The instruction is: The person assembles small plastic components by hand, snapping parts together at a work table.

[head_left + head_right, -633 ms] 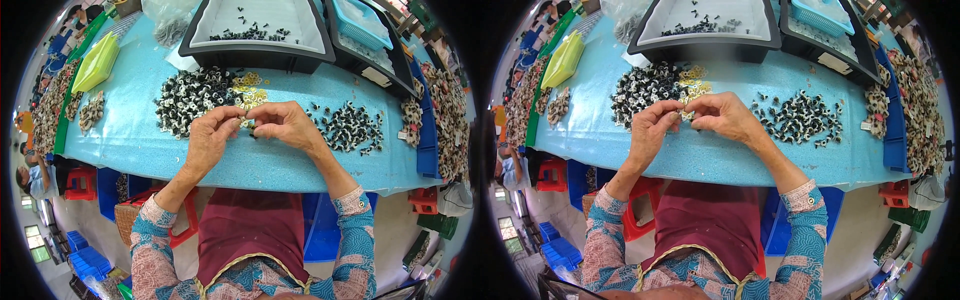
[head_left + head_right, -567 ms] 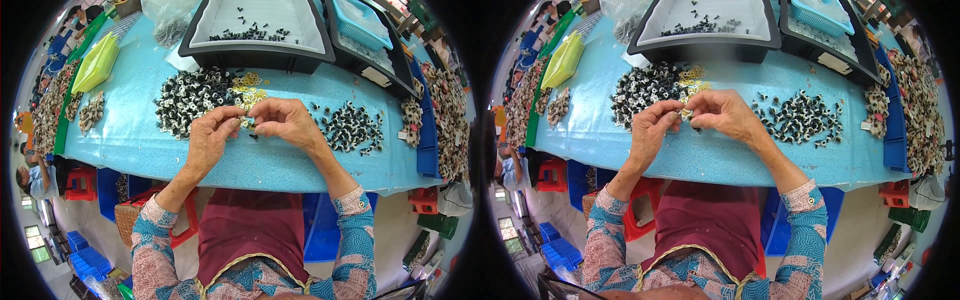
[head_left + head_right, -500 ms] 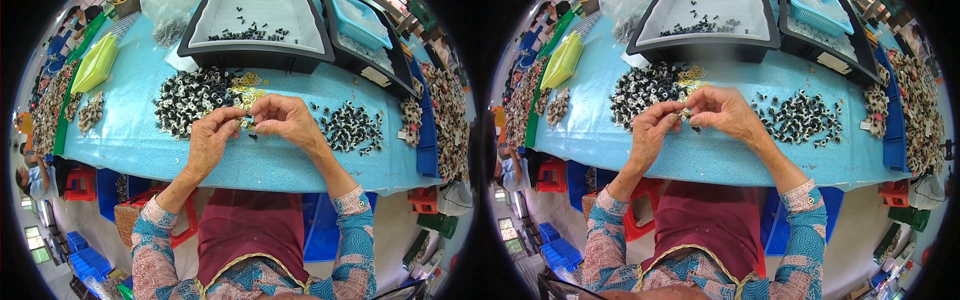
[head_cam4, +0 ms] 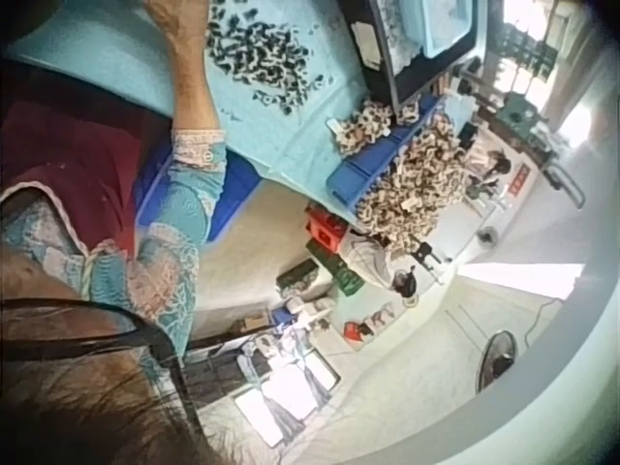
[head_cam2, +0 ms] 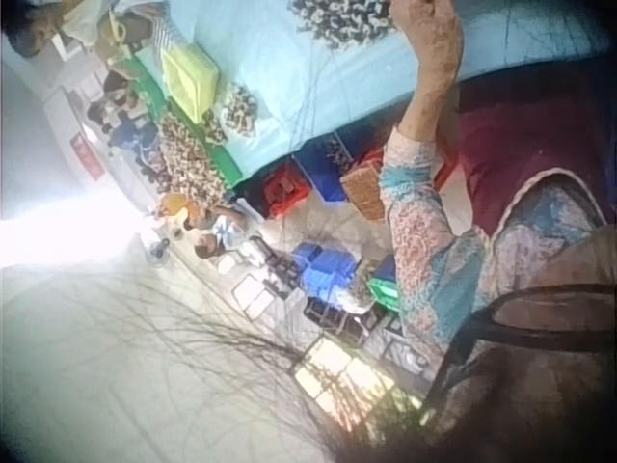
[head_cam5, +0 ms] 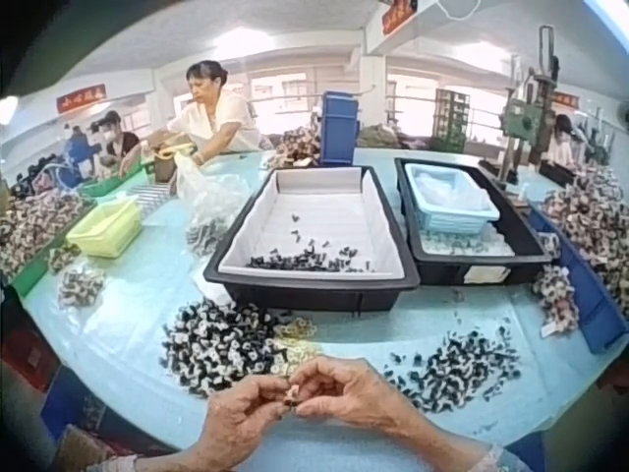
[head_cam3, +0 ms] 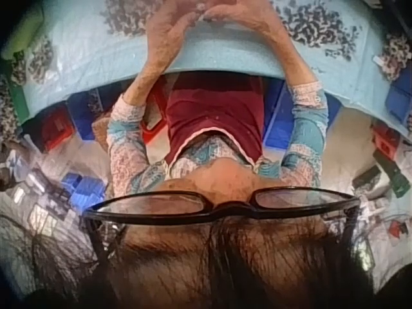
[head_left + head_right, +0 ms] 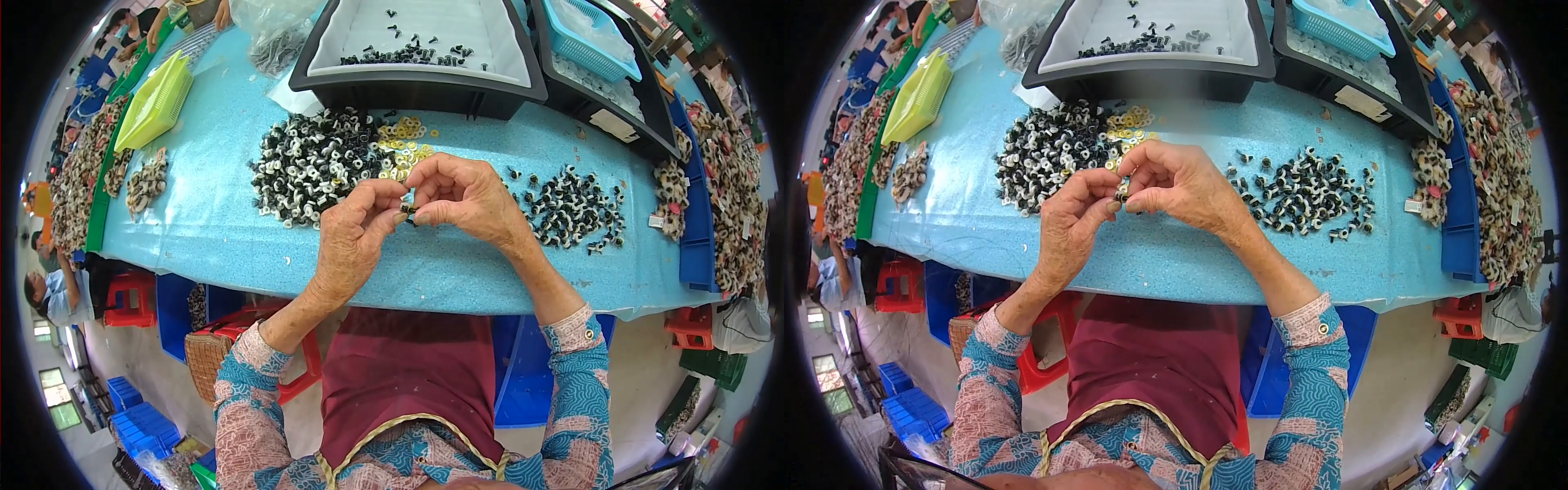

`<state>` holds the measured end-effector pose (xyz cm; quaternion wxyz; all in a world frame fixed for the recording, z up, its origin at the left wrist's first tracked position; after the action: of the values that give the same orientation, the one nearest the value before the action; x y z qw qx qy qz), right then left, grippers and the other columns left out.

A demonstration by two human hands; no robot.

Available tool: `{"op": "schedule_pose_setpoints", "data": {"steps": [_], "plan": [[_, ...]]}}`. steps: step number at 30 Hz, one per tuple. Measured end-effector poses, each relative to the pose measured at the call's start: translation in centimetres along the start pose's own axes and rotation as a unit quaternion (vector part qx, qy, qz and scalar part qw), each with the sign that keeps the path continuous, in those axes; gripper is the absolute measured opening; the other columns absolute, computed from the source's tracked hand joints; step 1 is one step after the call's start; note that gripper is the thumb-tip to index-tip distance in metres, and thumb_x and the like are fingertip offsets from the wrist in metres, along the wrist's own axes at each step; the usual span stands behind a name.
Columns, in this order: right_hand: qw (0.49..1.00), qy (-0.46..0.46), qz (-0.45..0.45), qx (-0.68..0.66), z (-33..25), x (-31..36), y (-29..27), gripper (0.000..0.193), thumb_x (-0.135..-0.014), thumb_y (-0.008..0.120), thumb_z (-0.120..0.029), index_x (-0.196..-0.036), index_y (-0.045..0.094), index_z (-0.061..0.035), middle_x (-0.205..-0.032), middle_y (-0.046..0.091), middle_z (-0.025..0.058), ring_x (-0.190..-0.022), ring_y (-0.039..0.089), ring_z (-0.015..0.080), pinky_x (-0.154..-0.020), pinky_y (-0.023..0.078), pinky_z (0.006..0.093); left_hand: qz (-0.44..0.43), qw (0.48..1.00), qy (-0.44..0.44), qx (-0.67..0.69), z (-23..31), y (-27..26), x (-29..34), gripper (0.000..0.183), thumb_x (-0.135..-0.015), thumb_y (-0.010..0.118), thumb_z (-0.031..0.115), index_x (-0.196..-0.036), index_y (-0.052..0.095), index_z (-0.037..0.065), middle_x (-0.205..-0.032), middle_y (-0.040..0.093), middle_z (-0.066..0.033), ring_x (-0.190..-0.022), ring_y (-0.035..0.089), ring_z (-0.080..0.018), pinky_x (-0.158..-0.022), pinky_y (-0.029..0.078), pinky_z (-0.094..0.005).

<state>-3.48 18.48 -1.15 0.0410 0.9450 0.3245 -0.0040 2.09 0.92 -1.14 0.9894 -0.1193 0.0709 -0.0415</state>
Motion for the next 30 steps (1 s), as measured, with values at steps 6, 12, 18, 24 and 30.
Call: {"op": "schedule_pose_setpoints", "data": {"steps": [6,12,18,24,30], "plan": [[0.997,-0.018,0.002,0.08,-0.1,0.1,0.3,0.027,-0.071,0.071,0.001,-0.097,0.064,-0.003,-0.077,0.063,0.0009,-0.067,0.059,0.007,-0.061,0.049,0.0209,0.02,1.0,0.002,0.014,0.5,0.0,0.1,0.033,-0.08,0.062,-0.005,-0.11,0.049,-0.001,-0.083,0.062,-0.0069,-0.073,0.058,-0.0092,-0.065,0.049,-0.022],[0.945,-0.183,-0.006,0.272,-1.0,0.2,0.3,0.02,-0.071,0.069,-0.001,-0.09,0.068,-0.0033,-0.076,0.064,0.0046,-0.07,0.06,0.0134,-0.061,0.047,0.0271,0.024,0.949,-0.137,0.282,0.0,0.7,-0.5,0.035,-0.077,0.066,-0.005,-0.107,0.048,-0.004,-0.084,0.064,-0.0104,-0.071,0.062,-0.014,-0.061,0.051,-0.0249],[0.956,-0.217,0.037,0.194,-1.1,0.2,0.1,0.018,-0.075,0.068,-0.006,-0.093,0.067,-0.0045,-0.081,0.064,0.0037,-0.07,0.058,0.0121,-0.061,0.046,0.025,0.122,0.984,-0.024,0.128,-0.5,0.2,1.9,0.035,-0.079,0.065,-0.002,-0.109,0.047,-0.001,-0.088,0.062,-0.0099,-0.073,0.06,-0.0129,-0.067,0.048,-0.023],[0.99,-0.054,0.075,0.109,-3.5,0.7,-1.4,0.012,-0.081,0.063,-0.004,-0.092,0.066,-0.0017,-0.077,0.064,0.0018,-0.063,0.057,0.0061,-0.057,0.048,0.0205,0.132,0.986,0.105,-0.003,-1.8,0.7,3.6,0.032,-0.073,0.072,-0.002,-0.1,0.055,0.003,-0.075,0.064,-0.0054,-0.068,0.062,-0.0108,-0.064,0.049,-0.0235],[0.937,-0.02,0.18,0.3,-5.5,2.4,-5.4,0.007,-0.08,0.062,-0.006,-0.084,0.065,-0.0009,-0.064,0.06,0.001,-0.058,0.054,0.0052,-0.052,0.044,0.0188,0.102,0.971,0.19,-0.108,-1.5,1.0,3.2,0.03,-0.069,0.074,-0.002,-0.094,0.059,0.002,-0.073,0.065,-0.0072,-0.065,0.064,-0.0135,-0.06,0.05,-0.0258]]}}
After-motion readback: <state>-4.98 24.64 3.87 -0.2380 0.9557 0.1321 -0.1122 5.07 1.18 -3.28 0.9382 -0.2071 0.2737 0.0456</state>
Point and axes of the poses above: each hand's wrist, its own x-axis away from the middle knuckle, its own y-axis out of the palm, z = x × y, the point moved 1 cm from there along -x, towards the middle knuckle
